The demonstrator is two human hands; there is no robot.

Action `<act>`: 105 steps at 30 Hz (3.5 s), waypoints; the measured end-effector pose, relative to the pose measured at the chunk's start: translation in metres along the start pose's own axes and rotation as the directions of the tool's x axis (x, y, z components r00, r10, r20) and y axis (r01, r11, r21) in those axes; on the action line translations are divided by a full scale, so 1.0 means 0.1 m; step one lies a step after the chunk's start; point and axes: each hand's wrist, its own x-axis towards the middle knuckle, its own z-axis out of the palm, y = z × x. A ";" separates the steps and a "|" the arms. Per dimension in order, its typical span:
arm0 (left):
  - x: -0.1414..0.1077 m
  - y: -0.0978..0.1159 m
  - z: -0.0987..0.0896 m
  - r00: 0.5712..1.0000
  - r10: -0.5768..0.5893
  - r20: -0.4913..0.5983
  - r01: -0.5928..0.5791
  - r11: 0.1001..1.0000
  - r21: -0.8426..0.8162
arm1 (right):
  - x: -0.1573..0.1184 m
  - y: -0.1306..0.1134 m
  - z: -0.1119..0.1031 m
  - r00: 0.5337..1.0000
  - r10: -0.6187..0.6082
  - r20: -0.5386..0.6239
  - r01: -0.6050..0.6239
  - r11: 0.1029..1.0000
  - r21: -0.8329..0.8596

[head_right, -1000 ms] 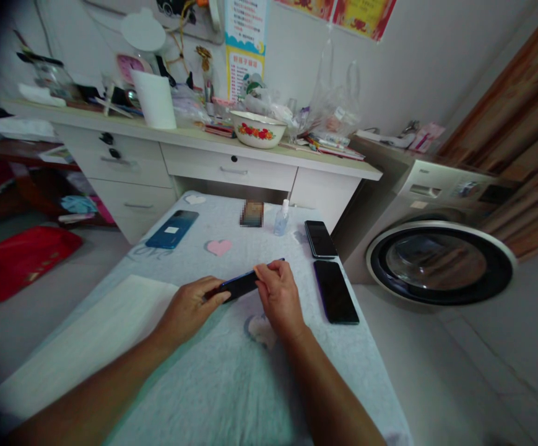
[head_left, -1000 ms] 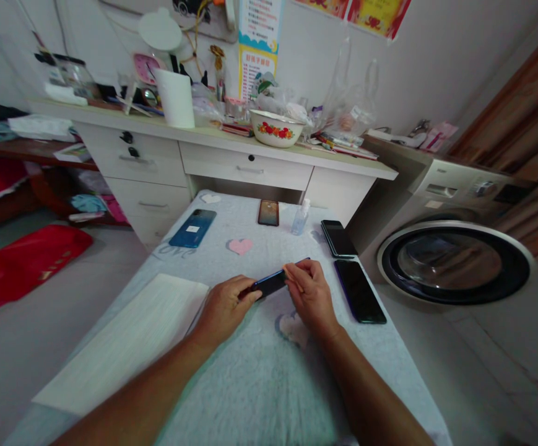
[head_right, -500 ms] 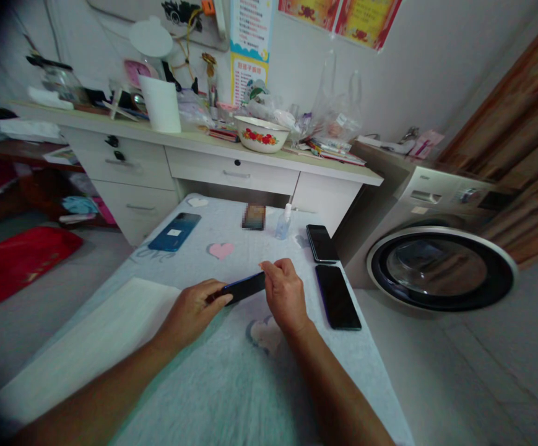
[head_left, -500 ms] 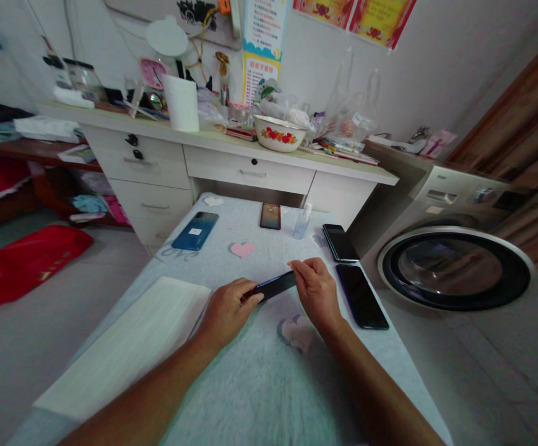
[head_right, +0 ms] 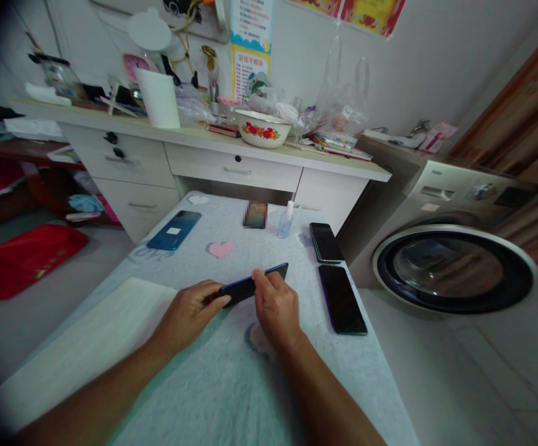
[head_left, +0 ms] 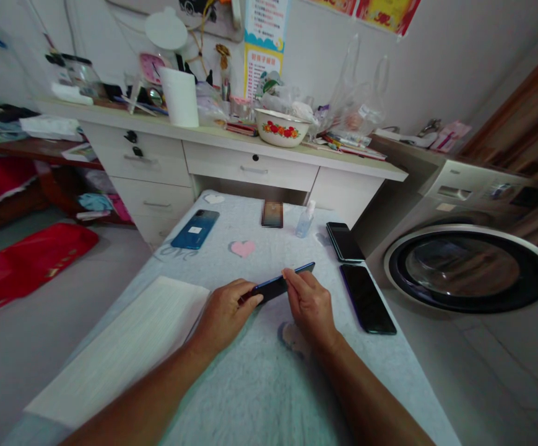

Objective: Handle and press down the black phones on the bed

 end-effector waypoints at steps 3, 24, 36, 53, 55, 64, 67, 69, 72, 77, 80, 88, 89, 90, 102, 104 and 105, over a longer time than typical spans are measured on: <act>0.00 0.01 -0.01 1.000 -0.006 0.003 0.006 1.000 0.008 | -0.01 -0.06 0.03 1.000 -0.013 0.019 0.012 1.000 0.025; 0.00 0.04 -0.03 0.999 -0.027 0.039 0.025 0.999 0.034 | 0.02 0.19 -0.10 0.994 0.052 -0.092 -0.062 0.992 -0.110; 0.00 0.08 -0.03 1.000 -0.004 0.030 0.003 1.000 0.030 | 0.01 -0.14 0.04 0.999 -0.040 0.012 0.039 0.999 0.020; 0.01 0.10 -0.02 0.999 0.013 0.040 -0.013 1.000 0.016 | 0.00 -0.24 0.05 0.988 -0.130 0.088 0.129 0.991 0.015; 0.01 0.10 -0.03 0.999 0.011 0.045 -0.012 0.999 0.029 | 0.00 -0.17 0.01 0.993 -0.086 0.082 0.086 0.996 0.003; 0.00 0.09 -0.03 0.999 0.009 0.041 -0.011 0.999 0.039 | 0.03 0.06 -0.11 0.999 0.018 -0.033 -0.021 0.996 -0.085; 0.00 0.10 -0.03 0.999 0.014 0.041 -0.016 0.999 0.034 | 0.03 -0.01 -0.07 1.000 -0.007 -0.007 0.006 0.998 -0.062; 0.00 0.11 -0.03 0.999 0.017 0.039 -0.018 0.999 0.032 | 0.02 -0.08 -0.04 0.999 -0.029 0.017 0.029 0.999 -0.043; 0.01 0.11 -0.03 0.999 0.016 0.043 -0.017 1.000 0.025 | 0.01 -0.18 0.01 0.997 -0.055 0.044 0.057 0.998 -0.030; 0.00 0.10 -0.02 0.999 0.009 0.035 -0.010 1.000 0.021 | -0.01 -0.31 0.06 0.987 -0.137 0.078 0.139 0.990 -0.015; -0.01 0.09 -0.01 0.999 0.010 0.034 -0.010 1.000 0.022 | 0.00 -0.35 0.07 0.980 -0.179 0.088 0.181 0.983 -0.018; 0.01 0.10 -0.03 0.999 0.023 0.040 -0.024 0.999 0.028 | 0.00 -0.21 -0.01 0.991 -0.103 0.083 0.106 0.994 -0.034; 0.01 0.10 -0.03 0.999 0.019 0.043 -0.021 0.999 0.031 | 0.00 -0.17 -0.03 0.994 -0.084 0.073 0.087 0.995 -0.038; 0.00 0.10 -0.04 0.999 0.015 0.046 -0.016 0.999 0.034 | 0.01 -0.13 -0.04 0.996 -0.060 0.062 0.063 0.997 -0.043; 0.00 0.10 -0.03 0.999 0.017 0.040 -0.018 0.999 0.031 | -0.01 -0.23 0.02 0.995 -0.080 0.056 0.082 0.996 -0.040; 0.00 0.10 -0.02 0.999 0.017 0.036 -0.018 1.000 0.026 | -0.01 -0.29 0.04 0.990 -0.120 0.067 0.123 0.992 -0.038; 0.00 0.09 -0.02 0.999 0.018 0.033 -0.019 1.000 0.022 | -0.01 -0.31 0.05 0.987 -0.139 0.076 0.142 0.989 -0.036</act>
